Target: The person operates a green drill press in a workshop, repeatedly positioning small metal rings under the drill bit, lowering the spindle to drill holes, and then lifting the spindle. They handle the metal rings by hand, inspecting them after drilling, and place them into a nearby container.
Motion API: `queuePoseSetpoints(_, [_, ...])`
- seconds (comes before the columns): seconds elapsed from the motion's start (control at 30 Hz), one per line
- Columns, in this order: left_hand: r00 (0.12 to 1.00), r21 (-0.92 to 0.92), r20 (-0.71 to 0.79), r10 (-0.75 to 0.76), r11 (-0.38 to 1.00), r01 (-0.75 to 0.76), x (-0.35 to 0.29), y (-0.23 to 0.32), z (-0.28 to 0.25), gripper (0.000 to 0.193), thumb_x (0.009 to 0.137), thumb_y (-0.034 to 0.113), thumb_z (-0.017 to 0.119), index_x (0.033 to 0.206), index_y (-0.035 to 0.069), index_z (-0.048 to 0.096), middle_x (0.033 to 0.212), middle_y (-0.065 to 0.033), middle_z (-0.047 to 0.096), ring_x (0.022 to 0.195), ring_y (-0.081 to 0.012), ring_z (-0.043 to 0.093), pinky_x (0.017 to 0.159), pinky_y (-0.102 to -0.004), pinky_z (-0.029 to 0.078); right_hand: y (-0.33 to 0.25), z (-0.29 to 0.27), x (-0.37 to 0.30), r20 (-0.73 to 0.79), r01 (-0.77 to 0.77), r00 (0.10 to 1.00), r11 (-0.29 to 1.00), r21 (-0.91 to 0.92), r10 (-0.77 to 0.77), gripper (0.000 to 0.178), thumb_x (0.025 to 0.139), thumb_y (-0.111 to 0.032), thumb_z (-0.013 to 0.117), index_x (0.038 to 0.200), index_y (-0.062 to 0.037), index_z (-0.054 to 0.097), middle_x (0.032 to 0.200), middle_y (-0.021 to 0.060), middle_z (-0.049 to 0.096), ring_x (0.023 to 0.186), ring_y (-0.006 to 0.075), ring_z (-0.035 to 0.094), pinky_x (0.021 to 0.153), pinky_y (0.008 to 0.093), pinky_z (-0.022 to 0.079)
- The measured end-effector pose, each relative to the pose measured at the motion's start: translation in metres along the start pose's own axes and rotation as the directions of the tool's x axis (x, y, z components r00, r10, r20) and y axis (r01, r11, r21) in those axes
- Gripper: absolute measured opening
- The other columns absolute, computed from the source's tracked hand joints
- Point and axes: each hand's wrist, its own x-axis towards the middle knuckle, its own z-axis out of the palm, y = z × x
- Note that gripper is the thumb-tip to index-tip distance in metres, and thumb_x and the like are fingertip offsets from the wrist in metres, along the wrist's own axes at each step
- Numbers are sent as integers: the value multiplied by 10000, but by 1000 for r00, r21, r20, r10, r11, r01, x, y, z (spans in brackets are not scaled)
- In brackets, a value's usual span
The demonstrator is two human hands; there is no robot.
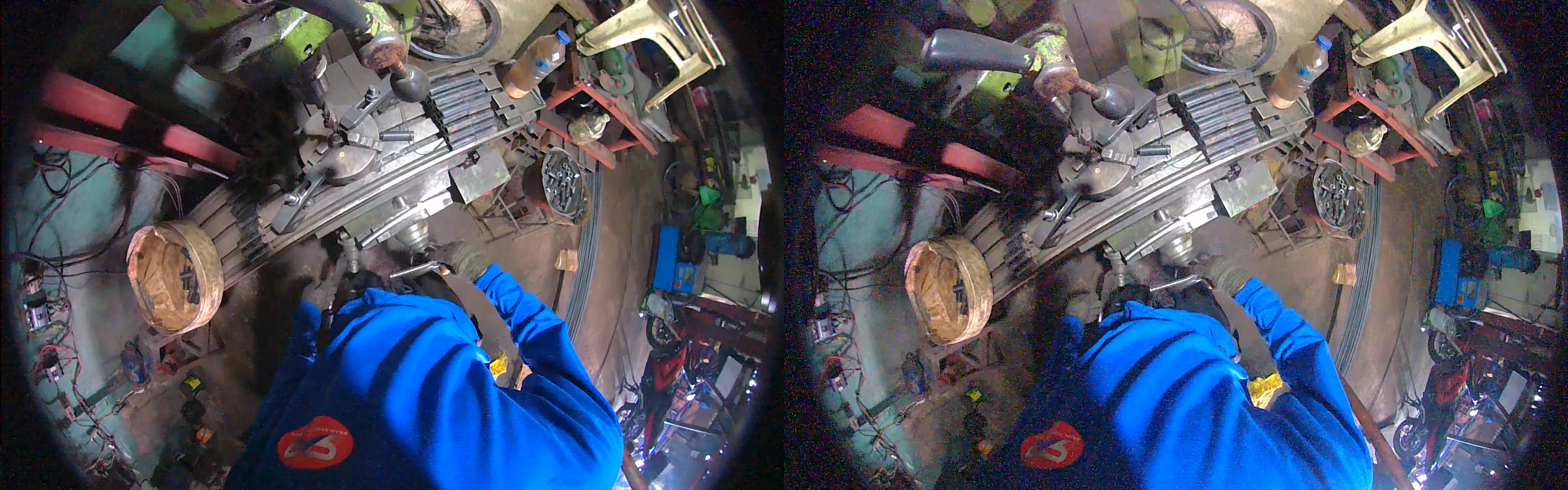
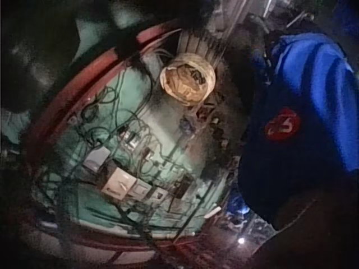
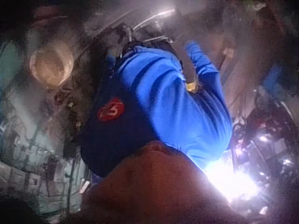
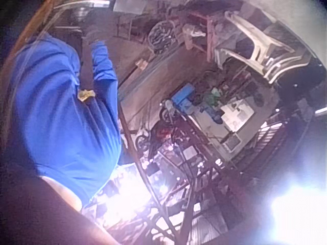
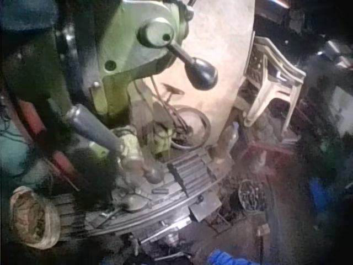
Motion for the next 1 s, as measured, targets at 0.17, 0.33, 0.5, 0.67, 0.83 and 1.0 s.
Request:
queuePoseSetpoints(0.17, [992, -23, -111, 54, 998, -57, -20, -20, -22, 265, 934, 289, 463, 1068, 116, 612, 894, -46, 603, 785, -222, 597, 610, -359, 490, 26, 54, -10, 56, 210, 976, 978, 15, -210, 472, 857, -320, 559, 1313, -200, 545, 1245, 167, 585, 1114, 394, 561, 931, 516, 443])
queuePoseSetpoints(0.33, [986, 22, -160, 55, 998, -52, -24, -12, -56, 287, 939, 343, 438, 1054, 127, 588, 871, -53, 577, 747, -215, 570, 568, -363, 465, -24, -10, -12, 97, 58, 995, 971, -232, -36, 580, 857, -336, 551, 1416, -231, 442, 1430, 112, 448, 1322, 413, 356, 1063, 638, 243])
queuePoseSetpoints(0.5, [992, 171, -120, 49, 985, -28, -27, 1, -93, 315, 944, 396, 412, 1040, 138, 563, 848, -59, 552, 710, -207, 542, 525, -367, 441, -11, -7, -26, 182, -82, 978, 989, -127, 104, 570, 867, -360, 542, 1412, -219, 449, 1454, 118, 426, 1362, 396, 325, 1075, 620, 249])
queuePoseSetpoints(0.67, [941, 121, -331, 68, 992, -29, -21, 4, -79, 296, 947, 398, 416, 1031, 152, 559, 835, -56, 548, 687, -208, 527, 501, -376, 426, 4, 8, -35, -81, -65, 994, 992, 107, 74, 528, 862, -355, 580, 1336, -129, 529, 1294, 191, 547, 1189, 389, 508, 1026, 495, 387])
queuePoseSetpoints(0.83, [833, 23, -543, 101, 994, -105, -12, -10, -55, 244, 945, 350, 462, 978, 145, 590, 826, -55, 580, 698, -234, 543, 546, -386, 442, -27, -71, 8, -290, -100, 939, 954, 284, 185, 358, 878, -260, 612, 1154, -33, 622, 1070, 209, 628, 1003, 354, 613, 847, 410, 495])
queuePoseSetpoints(1.0, [890, 74, -446, 93, 995, -68, -27, -39, -67, 268, 935, 332, 499, 951, 103, 637, 873, -69, 644, 765, -273, 595, 658, -393, 491, -58, -116, 69, -488, -103, 787, 861, 499, 377, 255, 872, -187, 611, 1035, 5, 650, 967, 195, 653, 892, 340, 655, 768, 404, 514])
